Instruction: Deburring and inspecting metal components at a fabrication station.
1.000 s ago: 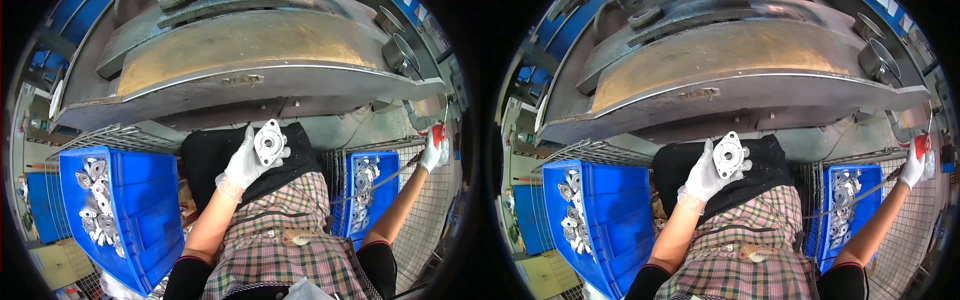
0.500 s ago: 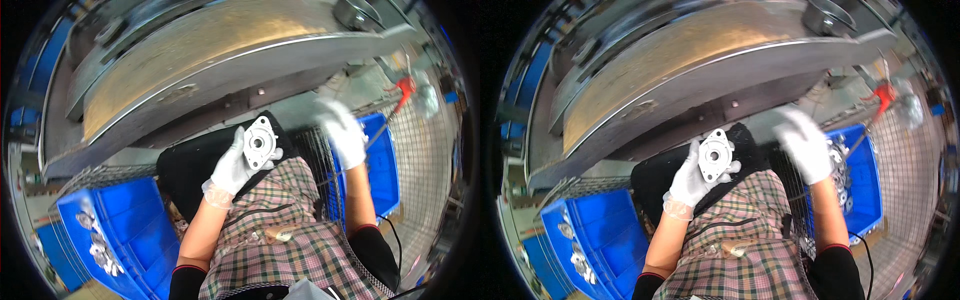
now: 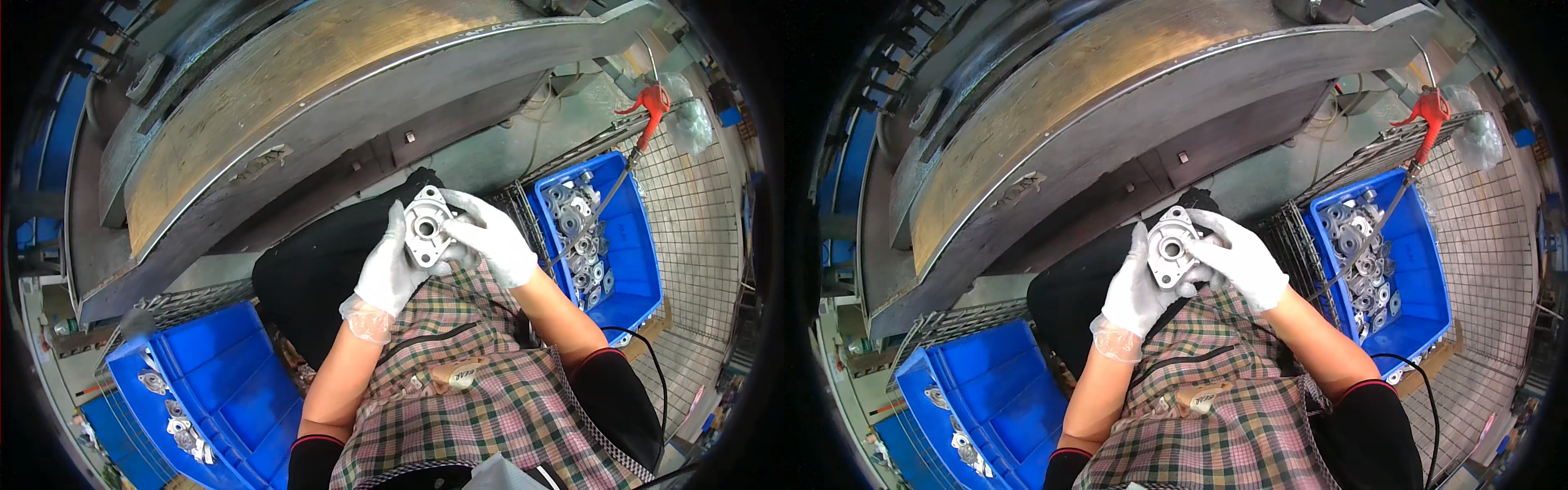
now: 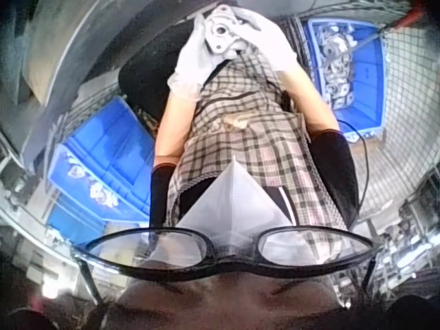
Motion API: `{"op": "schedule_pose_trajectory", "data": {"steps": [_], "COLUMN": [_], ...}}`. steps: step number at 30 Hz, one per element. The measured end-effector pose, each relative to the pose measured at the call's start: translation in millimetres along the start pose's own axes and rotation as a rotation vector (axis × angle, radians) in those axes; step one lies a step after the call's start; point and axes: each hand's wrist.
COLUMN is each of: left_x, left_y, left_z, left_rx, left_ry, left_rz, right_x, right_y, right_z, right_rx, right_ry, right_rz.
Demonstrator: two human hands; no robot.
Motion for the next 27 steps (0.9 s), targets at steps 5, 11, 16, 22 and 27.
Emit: {"op": "schedule_pose_trajectory", "data": {"steps": [5,11,16,22,27], "left_x": [5,27,31,45,46], "left_y": [-6,-7,-10,-13,-13], "left_z": [-9,-21,-29,-40,-43], "left_rx": [-0.027,0.064,0.115,0.157,0.182], "left_ry": [0.078,-0.087,-0.033,-0.060,-0.046], "left_rz": [-0.002,0.131,0.225,0.236,0.220], "right_x": [11,14,20,30,31], "right_y": [14,25,41,61,66], "right_z": [-10,-17,-26,-37,-41], "right_rx": [-0.023,-0.067,-0.045,-0.050,-0.056], "right_ry": [-0.016,0.024,-0.004,-0.011,0.007], "right_rz": [0.083,0.050,0.044,0.031,0.017]}}
Point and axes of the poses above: each hand's wrist, its own z-axis towards the middle knuckle, its own x-axis out of the palm, y = z × x
